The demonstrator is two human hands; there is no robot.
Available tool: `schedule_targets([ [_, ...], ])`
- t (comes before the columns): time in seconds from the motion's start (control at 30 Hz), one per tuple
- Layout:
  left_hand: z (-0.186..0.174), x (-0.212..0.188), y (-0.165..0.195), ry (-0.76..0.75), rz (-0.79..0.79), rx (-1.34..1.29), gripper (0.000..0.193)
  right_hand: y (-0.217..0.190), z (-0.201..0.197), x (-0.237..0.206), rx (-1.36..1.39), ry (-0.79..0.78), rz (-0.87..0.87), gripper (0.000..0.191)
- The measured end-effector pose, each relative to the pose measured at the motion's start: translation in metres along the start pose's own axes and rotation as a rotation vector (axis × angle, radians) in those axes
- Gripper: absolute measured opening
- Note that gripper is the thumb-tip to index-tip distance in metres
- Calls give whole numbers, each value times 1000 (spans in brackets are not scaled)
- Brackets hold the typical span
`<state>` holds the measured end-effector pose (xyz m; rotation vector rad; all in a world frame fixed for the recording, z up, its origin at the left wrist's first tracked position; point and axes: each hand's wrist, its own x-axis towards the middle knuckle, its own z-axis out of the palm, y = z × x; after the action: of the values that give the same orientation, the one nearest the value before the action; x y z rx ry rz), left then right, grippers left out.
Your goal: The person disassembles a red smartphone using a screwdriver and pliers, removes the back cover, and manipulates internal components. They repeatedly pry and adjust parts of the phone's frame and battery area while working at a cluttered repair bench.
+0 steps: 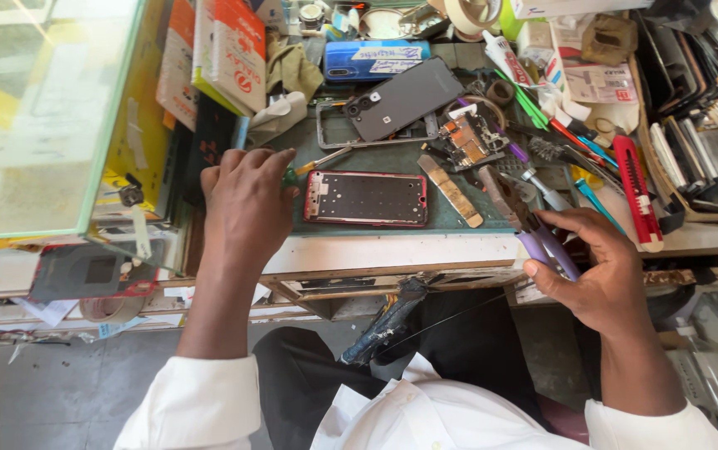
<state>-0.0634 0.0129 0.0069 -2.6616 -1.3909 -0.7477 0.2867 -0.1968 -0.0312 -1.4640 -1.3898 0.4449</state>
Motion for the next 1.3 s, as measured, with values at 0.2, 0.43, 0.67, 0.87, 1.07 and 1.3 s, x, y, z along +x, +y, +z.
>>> schedule_targets([
  [0.2, 5, 8, -4, -95, -7, 68, 32, 0, 0, -1, -49, 0, -85, 58],
  [0.43, -6, 8, -4, 131, 14, -90, 17, 0, -2, 0, -50, -3, -84, 58],
  [0.67, -17, 6, 15, 172, -86, -834, 21, 0, 0, -1, -62, 10, -86, 58],
  [0.87, -2, 8, 43, 163, -36, -965, 28, -1, 0, 0, -64, 11, -87, 58],
  [1.07, 6, 6, 57, 234, 33, -767, 37, -1, 2, 1, -43, 7, -71, 57],
  [1.3, 19, 8, 64, 246, 18, -733, 39, -3, 2, 1, -49, 5, -73, 57],
])
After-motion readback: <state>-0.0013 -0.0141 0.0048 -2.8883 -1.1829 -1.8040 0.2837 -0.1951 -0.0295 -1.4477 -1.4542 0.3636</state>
